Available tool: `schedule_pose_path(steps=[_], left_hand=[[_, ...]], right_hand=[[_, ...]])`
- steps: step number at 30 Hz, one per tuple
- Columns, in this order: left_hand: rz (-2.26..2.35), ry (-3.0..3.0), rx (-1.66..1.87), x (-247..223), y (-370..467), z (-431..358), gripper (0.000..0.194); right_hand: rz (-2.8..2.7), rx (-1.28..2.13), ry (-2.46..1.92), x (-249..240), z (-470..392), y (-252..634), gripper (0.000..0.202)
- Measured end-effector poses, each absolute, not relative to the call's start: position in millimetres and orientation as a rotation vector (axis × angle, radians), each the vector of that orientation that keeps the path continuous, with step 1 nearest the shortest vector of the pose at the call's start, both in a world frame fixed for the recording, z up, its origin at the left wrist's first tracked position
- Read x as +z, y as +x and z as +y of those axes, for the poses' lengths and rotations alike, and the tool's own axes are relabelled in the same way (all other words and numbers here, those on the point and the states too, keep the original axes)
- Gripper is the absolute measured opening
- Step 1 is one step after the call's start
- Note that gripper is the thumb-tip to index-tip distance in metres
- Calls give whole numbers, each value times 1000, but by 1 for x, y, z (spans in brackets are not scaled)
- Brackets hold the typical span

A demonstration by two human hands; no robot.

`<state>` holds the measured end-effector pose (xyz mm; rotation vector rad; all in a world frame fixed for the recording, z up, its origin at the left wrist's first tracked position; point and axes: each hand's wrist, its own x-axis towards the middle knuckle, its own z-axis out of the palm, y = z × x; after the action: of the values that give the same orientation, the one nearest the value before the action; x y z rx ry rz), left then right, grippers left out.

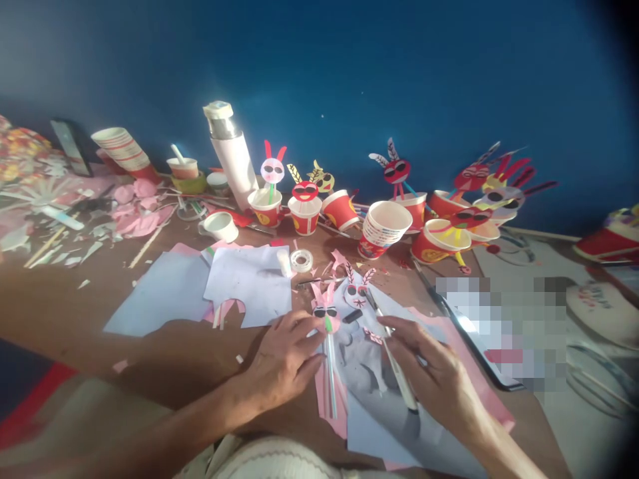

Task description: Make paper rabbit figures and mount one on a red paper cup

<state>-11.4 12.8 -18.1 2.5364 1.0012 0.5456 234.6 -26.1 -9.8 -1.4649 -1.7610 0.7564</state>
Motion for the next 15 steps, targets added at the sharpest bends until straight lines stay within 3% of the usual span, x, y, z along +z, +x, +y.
schedule_pose_path(steps=[6, 11, 15], left_hand=[[944, 2654, 377, -24, -15, 15, 33], [917, 2694, 301, -26, -14, 16, 32], [910, 2707, 313, -26, -15, 19, 28]], right_hand=[[-1250, 1321, -1336, -5, -23, 227, 17], [-801, 1565, -1297, 1, -16, 217, 15], [-781, 1744, -1156, -2, -12, 216, 17]])
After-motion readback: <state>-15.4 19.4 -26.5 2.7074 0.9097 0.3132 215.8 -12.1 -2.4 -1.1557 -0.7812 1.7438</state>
